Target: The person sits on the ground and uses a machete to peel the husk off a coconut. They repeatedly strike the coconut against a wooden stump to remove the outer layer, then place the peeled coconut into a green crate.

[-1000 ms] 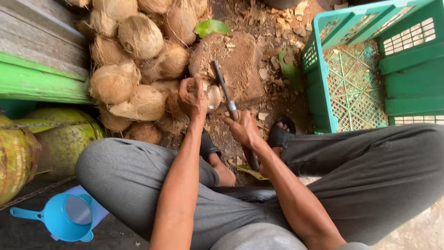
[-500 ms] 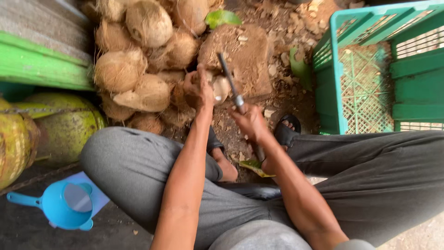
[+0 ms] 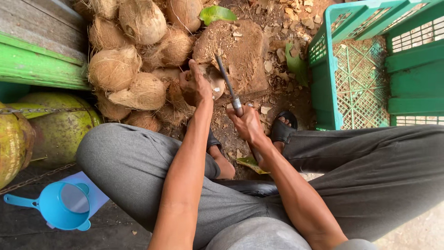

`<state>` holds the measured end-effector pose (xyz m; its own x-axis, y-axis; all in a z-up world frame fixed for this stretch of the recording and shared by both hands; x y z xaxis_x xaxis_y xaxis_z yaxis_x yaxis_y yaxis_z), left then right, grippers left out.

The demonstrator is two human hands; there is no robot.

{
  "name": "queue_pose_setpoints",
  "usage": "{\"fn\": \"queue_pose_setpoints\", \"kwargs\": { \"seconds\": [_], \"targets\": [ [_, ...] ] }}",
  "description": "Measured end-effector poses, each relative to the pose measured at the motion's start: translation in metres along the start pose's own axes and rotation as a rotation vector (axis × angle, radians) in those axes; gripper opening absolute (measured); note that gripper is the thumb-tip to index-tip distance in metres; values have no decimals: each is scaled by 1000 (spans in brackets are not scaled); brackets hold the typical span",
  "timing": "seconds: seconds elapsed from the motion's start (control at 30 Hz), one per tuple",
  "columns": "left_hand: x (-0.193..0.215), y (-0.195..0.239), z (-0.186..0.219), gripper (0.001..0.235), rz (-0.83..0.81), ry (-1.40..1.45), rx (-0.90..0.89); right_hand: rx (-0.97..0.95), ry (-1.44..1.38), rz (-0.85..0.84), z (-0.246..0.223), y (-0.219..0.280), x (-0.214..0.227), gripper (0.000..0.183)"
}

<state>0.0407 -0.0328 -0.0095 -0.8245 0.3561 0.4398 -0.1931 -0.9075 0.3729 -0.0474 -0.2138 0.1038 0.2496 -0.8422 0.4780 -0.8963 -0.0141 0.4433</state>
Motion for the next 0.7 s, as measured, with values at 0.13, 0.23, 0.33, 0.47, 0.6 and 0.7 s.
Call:
{"fn": "queue_pose_setpoints", "kwargs": {
  "seconds": [0.13, 0.23, 0.33, 0.47, 0.6, 0.7],
  "targets": [
    [-26, -20, -28, 55, -22, 478, -495, -38, 10, -65, -10, 4, 8, 39],
    [-15, -26, -18, 55, -19, 480, -562, -77, -25, -152, -21, -1, 16, 39],
    [15, -4, -5, 56, -30, -33, -110, 10, -37, -27, -17, 1, 23, 42],
    [47, 27, 26, 50, -21, -111, -89, 113, -145, 95, -4, -4, 7, 40],
    [33, 29, 40, 59, -73, 95, -190, -5, 106, -36, 5, -27, 5, 38],
    [25, 18, 42, 62, -90, 459, -624, -111, -1, -41, 4, -27, 8, 50]
  ]
}}
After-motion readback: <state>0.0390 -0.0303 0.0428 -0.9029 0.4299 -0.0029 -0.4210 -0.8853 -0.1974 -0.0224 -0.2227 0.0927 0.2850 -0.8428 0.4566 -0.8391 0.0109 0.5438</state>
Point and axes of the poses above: each hand's wrist, its own y-axis away from the middle knuckle, its own x-axis out of the back of the hand, z = x × y, the point moved 2 cm from there along -y, towards the middle knuckle, and after that the axes turned 10 degrees about z, right-handed, at the moved point
